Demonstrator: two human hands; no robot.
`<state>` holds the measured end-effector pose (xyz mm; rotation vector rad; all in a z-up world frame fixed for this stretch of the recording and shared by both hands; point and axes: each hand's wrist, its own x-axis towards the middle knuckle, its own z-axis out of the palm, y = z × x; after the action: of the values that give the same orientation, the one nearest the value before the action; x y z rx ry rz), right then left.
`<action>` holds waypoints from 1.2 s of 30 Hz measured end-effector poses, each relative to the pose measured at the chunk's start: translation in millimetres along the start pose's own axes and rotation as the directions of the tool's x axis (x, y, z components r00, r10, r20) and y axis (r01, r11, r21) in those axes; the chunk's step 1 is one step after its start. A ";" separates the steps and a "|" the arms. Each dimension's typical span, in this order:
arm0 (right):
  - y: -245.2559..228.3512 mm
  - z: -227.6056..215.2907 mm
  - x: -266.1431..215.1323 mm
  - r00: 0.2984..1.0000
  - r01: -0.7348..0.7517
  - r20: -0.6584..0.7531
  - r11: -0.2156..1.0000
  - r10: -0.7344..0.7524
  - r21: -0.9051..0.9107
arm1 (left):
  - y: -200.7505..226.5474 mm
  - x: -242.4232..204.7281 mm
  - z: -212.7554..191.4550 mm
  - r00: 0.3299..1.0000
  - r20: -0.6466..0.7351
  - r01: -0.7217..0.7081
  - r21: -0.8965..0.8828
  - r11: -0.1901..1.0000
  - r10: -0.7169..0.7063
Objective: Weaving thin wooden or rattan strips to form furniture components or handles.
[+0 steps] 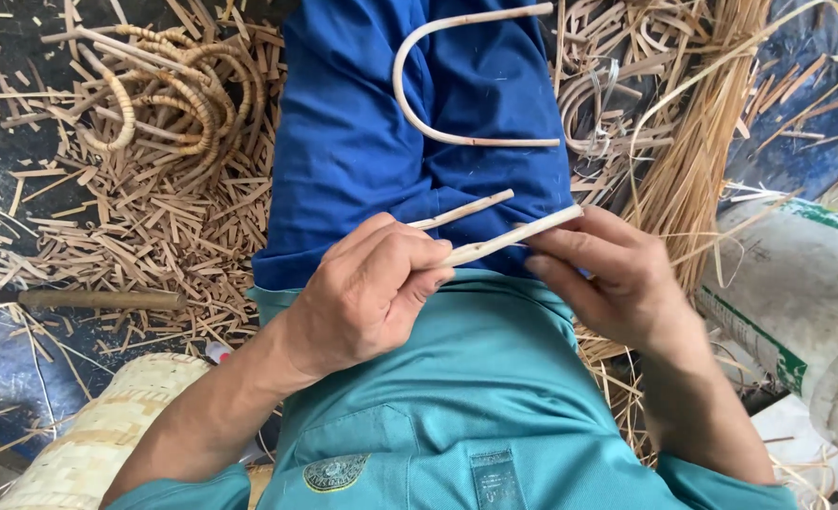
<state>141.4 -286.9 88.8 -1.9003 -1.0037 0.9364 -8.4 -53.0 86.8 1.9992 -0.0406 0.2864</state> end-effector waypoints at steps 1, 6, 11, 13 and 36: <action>-2.7 7.3 0.9 0.995 0.041 -0.092 0.999 -0.043 -0.030 | 1.4 0.4 1.9 0.999 0.018 0.033 -0.013 0.999 -0.032; -21.1 23.5 11.0 0.975 0.164 -0.113 0.966 -0.189 -0.202 | -0.4 1.1 6.0 0.996 -0.024 0.088 0.006 0.996 -0.088; -37.1 19.0 12.6 0.988 0.134 0.055 0.977 -0.145 0.169 | -1.3 2.3 4.0 0.979 -0.017 0.200 -0.071 0.977 -0.202; -38.6 17.1 16.6 0.986 0.112 0.099 0.974 -0.133 0.198 | -2.3 0.6 2.8 0.977 -0.018 0.211 -0.071 0.975 -0.213; -30.0 -11.8 90.3 0.789 0.610 0.138 0.734 -0.599 -0.299 | -6.5 1.6 -3.4 0.990 0.122 0.080 -0.065 0.995 -0.072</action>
<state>180.1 -199.7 98.0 -1.6213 -1.7538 0.4224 -6.4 -47.0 82.7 1.9412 -0.0498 0.1146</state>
